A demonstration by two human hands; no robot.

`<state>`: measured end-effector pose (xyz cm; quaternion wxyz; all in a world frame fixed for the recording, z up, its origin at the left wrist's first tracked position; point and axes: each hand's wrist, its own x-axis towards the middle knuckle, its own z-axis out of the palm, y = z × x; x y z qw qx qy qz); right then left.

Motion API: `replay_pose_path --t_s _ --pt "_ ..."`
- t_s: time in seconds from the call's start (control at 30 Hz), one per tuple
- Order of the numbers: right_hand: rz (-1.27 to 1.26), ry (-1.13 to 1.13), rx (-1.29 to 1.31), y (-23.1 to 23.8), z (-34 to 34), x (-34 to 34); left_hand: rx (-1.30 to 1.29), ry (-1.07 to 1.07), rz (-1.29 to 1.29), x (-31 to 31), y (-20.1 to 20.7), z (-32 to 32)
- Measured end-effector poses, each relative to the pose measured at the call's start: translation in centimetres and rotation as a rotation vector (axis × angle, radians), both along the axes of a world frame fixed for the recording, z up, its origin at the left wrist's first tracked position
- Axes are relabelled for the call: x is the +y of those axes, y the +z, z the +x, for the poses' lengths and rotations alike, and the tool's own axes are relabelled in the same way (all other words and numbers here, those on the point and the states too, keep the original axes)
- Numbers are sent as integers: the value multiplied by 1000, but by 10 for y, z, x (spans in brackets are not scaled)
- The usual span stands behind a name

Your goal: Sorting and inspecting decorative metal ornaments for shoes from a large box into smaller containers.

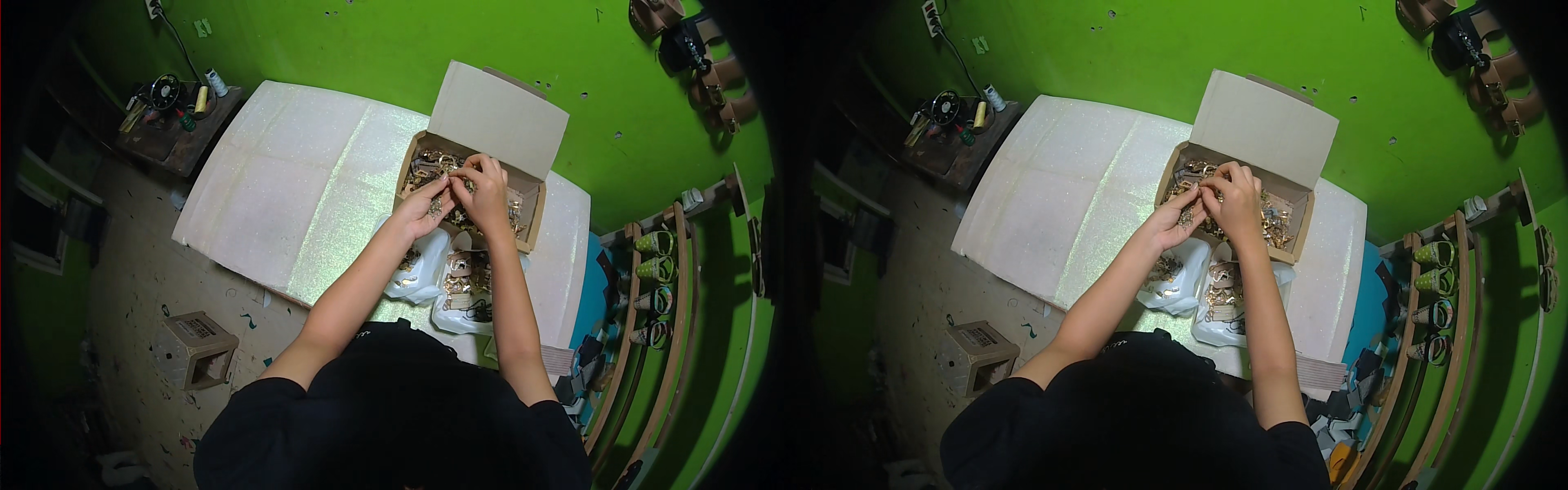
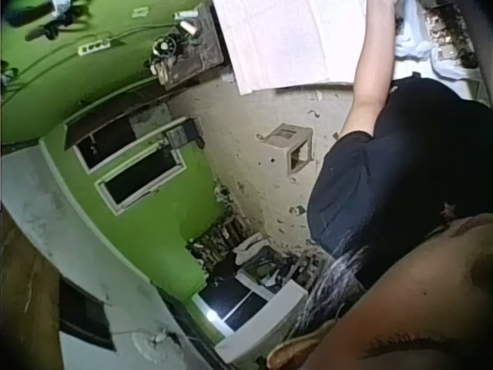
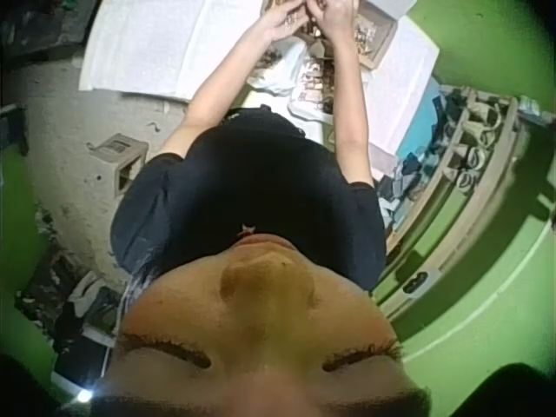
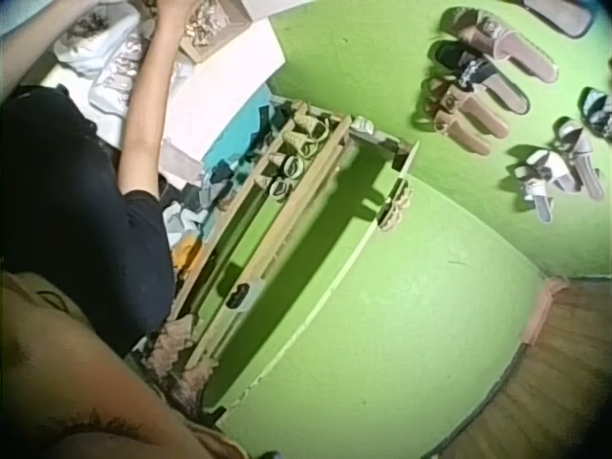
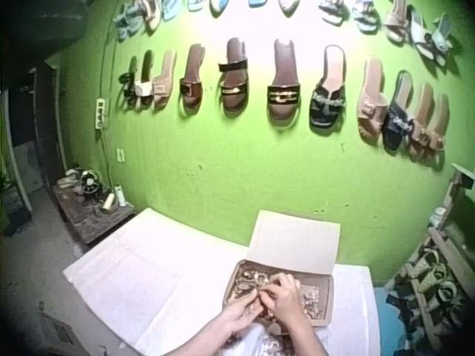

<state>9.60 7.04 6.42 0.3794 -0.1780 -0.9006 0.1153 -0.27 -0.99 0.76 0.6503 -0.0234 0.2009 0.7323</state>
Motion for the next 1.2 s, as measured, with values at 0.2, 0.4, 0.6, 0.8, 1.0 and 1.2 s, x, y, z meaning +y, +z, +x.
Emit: replay_pose_path --t_s 0.2,0.4,0.6,0.8,1.0,1.2 --pt "28 23 10 3 0 -2 79 -7 -65 2 -6 -3" --pt "71 9 10 1 -1 0 93 -12 -73 0 0 -2" --pt "100 -8 25 -3 -2 -2 128 -4 -71 1 0 -1" --pt "48 -26 56 -6 -3 -5 136 4 -35 1 0 -1" --pt "-387 95 33 -5 1 8 165 -4 -61 2 -2 -3" --pt "-435 126 -110 5 3 11 168 -44 -48 1 -1 -3"
